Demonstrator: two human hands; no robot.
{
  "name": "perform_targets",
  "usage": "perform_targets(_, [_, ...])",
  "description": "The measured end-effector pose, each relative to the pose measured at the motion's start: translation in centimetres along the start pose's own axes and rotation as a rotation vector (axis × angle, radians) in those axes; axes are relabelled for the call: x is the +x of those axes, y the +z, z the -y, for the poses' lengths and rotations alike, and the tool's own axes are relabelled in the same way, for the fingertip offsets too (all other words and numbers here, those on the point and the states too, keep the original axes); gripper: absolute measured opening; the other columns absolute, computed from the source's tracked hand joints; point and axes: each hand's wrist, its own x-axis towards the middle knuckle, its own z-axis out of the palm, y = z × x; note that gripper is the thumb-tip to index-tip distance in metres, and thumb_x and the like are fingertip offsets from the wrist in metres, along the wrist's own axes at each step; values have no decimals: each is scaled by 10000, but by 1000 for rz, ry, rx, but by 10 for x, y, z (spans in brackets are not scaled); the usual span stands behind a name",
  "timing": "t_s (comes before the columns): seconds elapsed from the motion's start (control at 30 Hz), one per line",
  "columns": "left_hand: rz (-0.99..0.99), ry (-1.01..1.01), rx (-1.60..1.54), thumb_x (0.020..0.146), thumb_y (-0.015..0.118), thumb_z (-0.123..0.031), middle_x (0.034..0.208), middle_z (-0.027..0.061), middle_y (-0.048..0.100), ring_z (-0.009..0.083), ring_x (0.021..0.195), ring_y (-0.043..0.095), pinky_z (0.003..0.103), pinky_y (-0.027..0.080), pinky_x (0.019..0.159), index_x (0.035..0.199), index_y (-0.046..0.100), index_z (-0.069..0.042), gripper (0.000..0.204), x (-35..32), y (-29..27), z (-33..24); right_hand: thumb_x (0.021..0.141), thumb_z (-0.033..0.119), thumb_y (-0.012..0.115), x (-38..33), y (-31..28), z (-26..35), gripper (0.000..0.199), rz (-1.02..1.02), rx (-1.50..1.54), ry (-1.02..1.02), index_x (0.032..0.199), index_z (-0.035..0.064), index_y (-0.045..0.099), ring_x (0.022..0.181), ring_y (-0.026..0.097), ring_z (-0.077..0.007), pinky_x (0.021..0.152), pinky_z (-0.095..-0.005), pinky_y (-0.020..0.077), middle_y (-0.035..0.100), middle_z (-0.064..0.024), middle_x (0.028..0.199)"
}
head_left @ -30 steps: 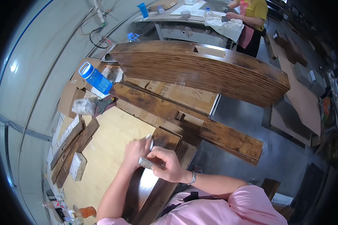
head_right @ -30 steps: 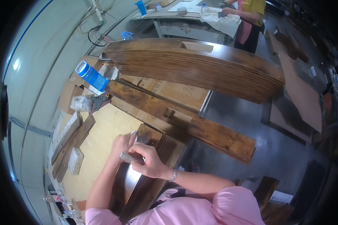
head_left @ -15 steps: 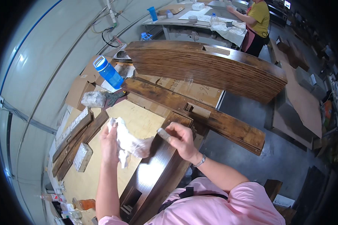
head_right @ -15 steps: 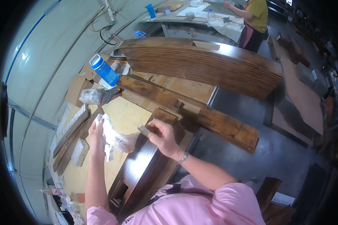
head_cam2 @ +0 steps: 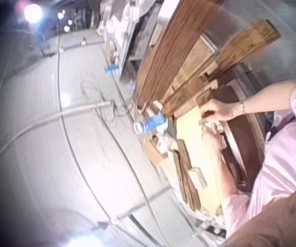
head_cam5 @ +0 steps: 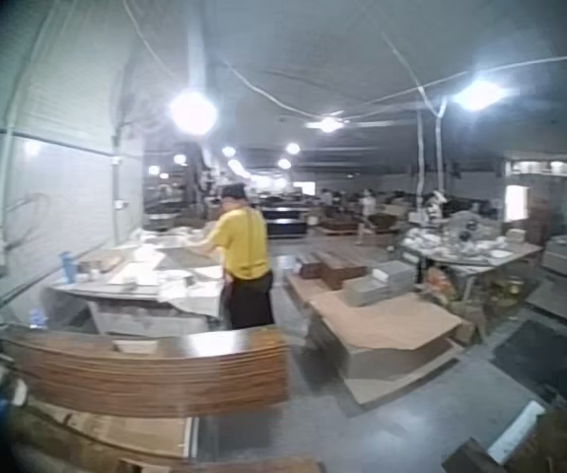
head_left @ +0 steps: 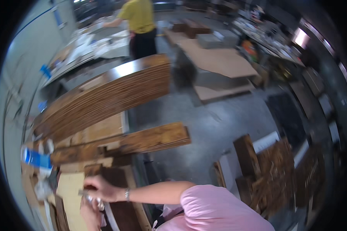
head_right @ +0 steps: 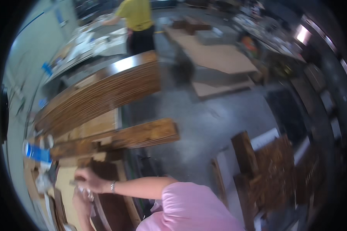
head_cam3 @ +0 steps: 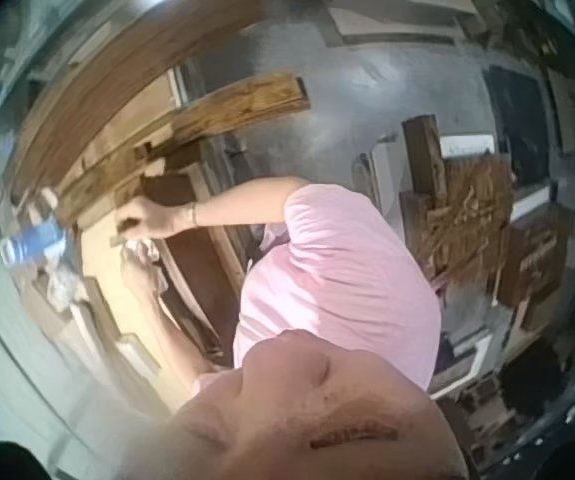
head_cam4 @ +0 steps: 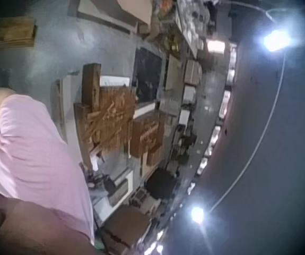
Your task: The person sands a wooden board using a sanding block, pours liquid from a bottle onto a cloth, and wipes down the wooden board with the cloth.
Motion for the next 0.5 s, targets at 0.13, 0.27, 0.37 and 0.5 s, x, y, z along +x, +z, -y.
perform_targets(0.13, [51, 79, -416, 988, 519, -195, 1090, 179, 706, 317, 1057, 677, 427, 523, 879, 1294, 583, 15, 377, 62, 31, 21, 775, 107, 647, -2, -5, 9, 168, -70, 23, -18, 814, -19, 543, 688, 449, -99, 594, -291, 384, 498, -39, 721])
perform_targets(0.27, [339, 146, -299, 1017, 545, -289, 992, 191, 660, 251, 908, 652, 329, 519, 780, 1126, 622, 14, 331, 126, -15, -15, 838, 138, 698, 2, 7, 17, 257, -71, 153, 27, 769, -24, 511, 660, 437, -99, 593, -297, 380, 482, -30, 675])
perform_targets(0.37, [-24, 4, 140, 1035, 503, -258, 955, 166, 670, 230, 876, 645, 364, 526, 758, 1060, 642, 0, 294, 187, 69, 100, 874, 137, 702, 3, 0, 24, 227, -21, 171, 53, 821, -28, 554, 733, 470, -89, 644, -289, 415, 527, -28, 737])
perform_targets(0.5, [109, 193, 20, 1018, 508, -226, 991, 160, 670, 233, 901, 645, 365, 528, 782, 1088, 633, 5, 272, 178, 102, 56, 843, 200, 720, 6, -7, 10, 341, -106, -4, -72, 712, -18, 493, 696, 465, -126, 618, -307, 388, 493, -82, 700])
